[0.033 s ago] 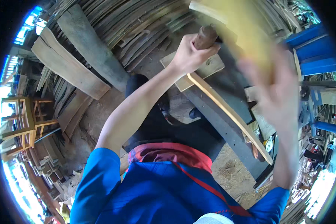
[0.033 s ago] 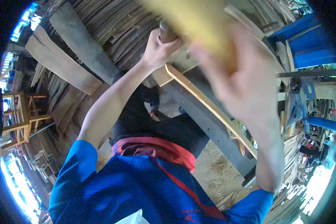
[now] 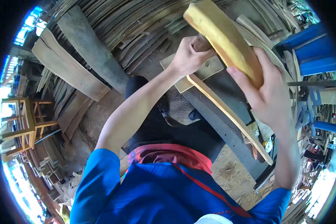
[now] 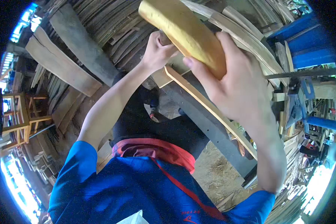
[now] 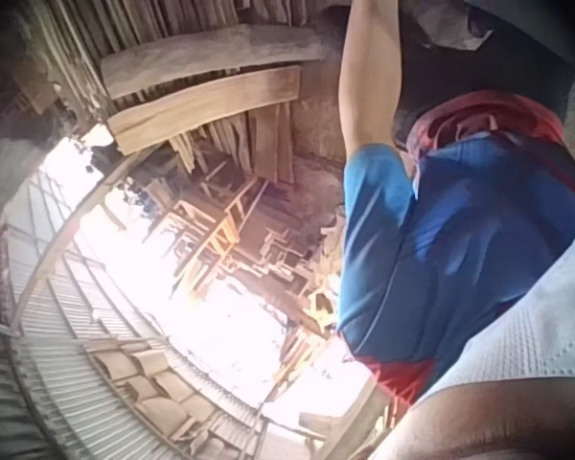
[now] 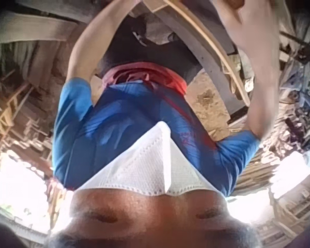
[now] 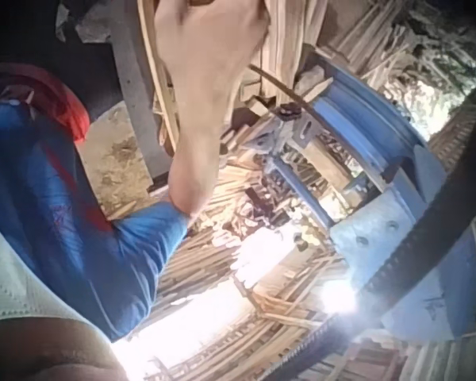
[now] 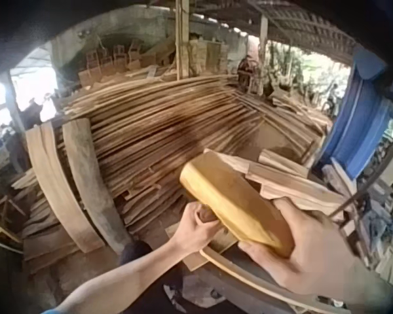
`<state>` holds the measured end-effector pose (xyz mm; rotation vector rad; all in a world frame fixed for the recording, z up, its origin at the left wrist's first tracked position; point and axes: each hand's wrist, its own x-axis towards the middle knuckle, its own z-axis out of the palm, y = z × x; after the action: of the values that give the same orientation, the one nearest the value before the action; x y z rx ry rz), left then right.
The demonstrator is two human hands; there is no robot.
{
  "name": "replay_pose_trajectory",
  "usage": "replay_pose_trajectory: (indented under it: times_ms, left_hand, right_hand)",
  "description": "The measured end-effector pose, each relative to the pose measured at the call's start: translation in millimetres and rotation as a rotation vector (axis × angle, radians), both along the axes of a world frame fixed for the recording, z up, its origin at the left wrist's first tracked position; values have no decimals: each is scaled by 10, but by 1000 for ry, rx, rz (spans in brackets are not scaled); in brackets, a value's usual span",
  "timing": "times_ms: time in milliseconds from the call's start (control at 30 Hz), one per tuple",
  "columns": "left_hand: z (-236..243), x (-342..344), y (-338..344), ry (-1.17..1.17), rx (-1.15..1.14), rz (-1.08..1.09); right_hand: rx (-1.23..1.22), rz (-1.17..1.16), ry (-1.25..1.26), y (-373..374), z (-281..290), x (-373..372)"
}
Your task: Chiseling a piece of wood using a mallet.
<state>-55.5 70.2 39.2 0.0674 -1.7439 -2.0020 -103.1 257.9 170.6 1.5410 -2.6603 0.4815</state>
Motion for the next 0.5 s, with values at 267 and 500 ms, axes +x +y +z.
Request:
replay_pose_trajectory:
  times_ms: [267,500]
  left_hand:
    - [-39,2,-39,15,-15,-14]
    - [-36,-12,-26,-88,-134,38]
  right_hand:
    - [-45,16,-105,-25,-79,0]
    - [-429,37,-96,-11,-43,18]
